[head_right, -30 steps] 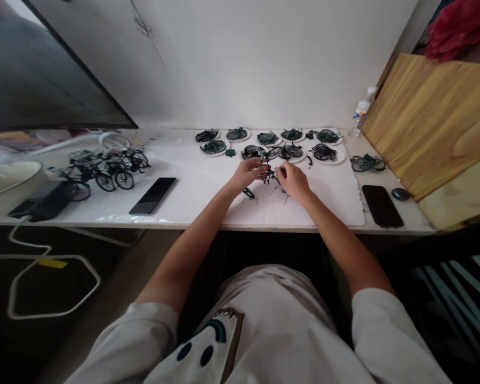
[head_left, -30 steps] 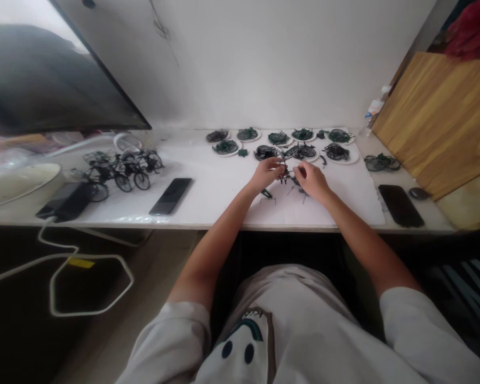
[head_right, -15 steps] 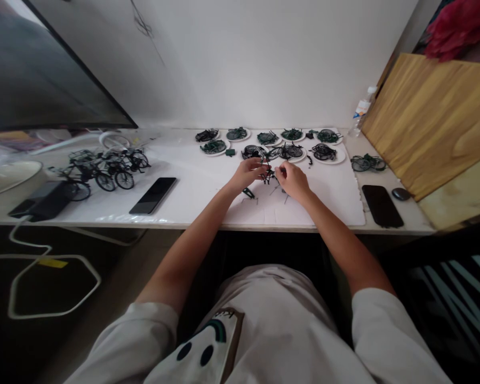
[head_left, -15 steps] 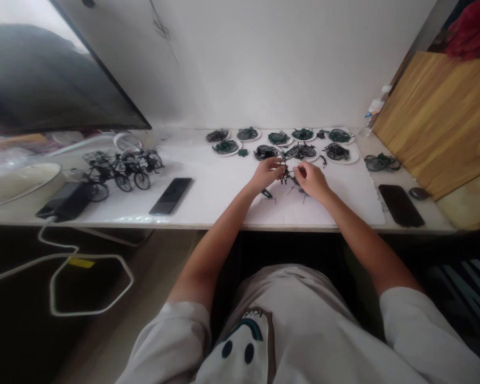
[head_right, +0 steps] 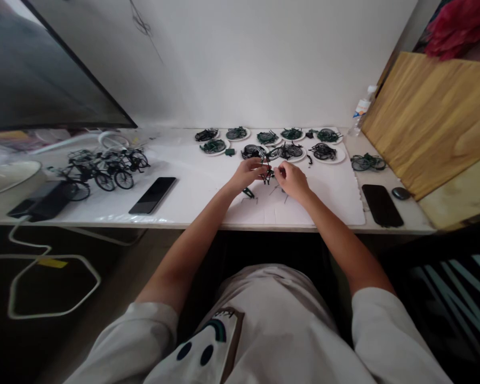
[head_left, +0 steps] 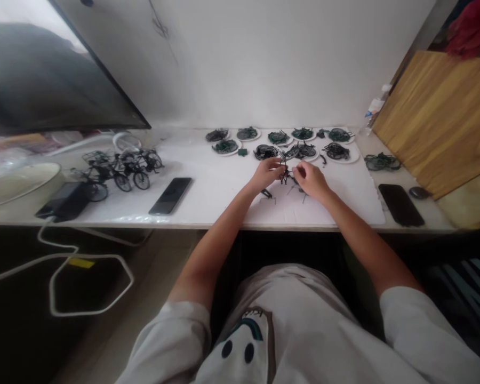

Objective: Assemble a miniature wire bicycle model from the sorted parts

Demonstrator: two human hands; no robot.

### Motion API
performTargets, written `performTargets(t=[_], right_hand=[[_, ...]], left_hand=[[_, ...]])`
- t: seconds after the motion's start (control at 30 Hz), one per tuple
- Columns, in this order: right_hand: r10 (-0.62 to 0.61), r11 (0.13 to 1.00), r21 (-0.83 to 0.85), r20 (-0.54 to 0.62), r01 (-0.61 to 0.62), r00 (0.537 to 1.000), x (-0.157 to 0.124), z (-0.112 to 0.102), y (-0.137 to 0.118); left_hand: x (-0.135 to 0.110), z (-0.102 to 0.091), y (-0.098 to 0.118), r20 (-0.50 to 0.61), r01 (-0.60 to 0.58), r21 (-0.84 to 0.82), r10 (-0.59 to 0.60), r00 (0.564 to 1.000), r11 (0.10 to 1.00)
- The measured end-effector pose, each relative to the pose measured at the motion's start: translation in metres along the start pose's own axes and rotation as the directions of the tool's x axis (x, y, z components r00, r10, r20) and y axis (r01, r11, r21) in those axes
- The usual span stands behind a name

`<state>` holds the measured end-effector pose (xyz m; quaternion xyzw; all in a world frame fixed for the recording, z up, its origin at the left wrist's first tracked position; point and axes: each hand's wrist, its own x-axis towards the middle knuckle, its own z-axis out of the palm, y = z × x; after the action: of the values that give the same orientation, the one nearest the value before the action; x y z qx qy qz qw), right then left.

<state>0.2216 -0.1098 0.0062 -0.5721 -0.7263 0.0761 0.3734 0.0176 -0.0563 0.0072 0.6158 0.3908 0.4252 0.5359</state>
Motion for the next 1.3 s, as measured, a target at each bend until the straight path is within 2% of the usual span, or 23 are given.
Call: performTargets(t=[0.7, 1.3], right_hand=[[-0.002, 0.999, 0.046, 0.023, 0.001, 1.000, 0.000, 0.000, 0.000], [0.014, 1.000, -0.027, 0.102, -0.011, 0.995, -0.002, -0.004, -0.008]], left_hand=[[0.003, 0.000, -0.006, 0.035, -0.018, 0.074, 0.015, 0.999, 0.997], [0.000, 0.000, -0.008, 0.121, -0.078, 0.157, 0.059, 0.991, 0.984]])
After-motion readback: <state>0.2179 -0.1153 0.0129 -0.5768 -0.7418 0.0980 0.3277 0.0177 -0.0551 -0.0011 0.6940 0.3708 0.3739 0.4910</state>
